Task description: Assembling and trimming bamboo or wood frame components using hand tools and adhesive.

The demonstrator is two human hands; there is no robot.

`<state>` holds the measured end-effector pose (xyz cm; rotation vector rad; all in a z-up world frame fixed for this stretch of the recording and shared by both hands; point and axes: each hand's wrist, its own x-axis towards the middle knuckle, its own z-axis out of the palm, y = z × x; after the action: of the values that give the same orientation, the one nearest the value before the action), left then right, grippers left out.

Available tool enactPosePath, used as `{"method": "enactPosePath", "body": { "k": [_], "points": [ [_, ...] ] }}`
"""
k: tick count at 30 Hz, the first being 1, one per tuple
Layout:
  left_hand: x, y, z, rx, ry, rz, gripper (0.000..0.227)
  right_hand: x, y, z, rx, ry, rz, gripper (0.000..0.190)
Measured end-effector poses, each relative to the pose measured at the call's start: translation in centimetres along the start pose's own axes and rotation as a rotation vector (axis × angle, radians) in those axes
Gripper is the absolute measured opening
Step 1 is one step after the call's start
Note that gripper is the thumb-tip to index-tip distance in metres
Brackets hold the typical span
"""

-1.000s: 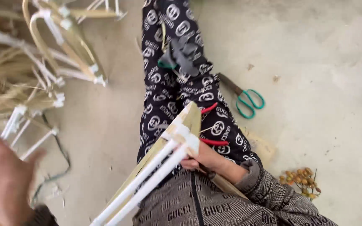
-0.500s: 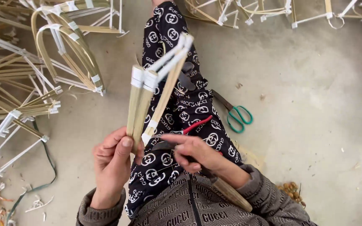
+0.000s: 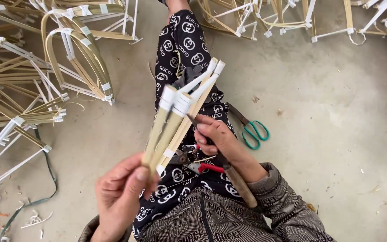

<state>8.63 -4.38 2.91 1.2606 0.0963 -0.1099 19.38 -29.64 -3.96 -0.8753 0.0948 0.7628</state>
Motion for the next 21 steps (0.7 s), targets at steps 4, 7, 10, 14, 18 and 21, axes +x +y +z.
{"method": "enactPosePath", "body": {
  "k": [4, 7, 10, 14, 18, 21],
  "points": [
    [1.5, 0.7, -2.0, -0.036, 0.189, 0.162, 0.043, -0.5, 3.1, 0.2, -0.219, -0.082, -0.087, 0.060],
    [2.2, 1.0, -4.5, 0.018, 0.409, 0.242, 0.054, -1.7, 4.2, 1.7, -0.780, -0.087, -0.066, 0.079],
    [2.3, 0.4, -5.9, -0.100, 0.447, 0.301, 0.051, -1.4, 4.3, 1.5, -1.127, -0.282, -0.159, 0.083],
    [1.9, -1.8, -5.6, -0.099, 0.432, 0.234, 0.052, 2.7, 1.2, 2.2, -1.145, -0.215, -0.339, 0.088],
    [2.6, -3.6, -2.7, -0.145, 0.270, 0.150, 0.056, 6.7, -2.3, 3.2, -0.743, 0.176, -0.352, 0.062],
    [2.8, -4.1, -1.5, -0.144, 0.145, 0.081, 0.060, 8.3, -3.0, 2.0, -0.857, 0.289, -0.473, 0.035]
  ]
}}
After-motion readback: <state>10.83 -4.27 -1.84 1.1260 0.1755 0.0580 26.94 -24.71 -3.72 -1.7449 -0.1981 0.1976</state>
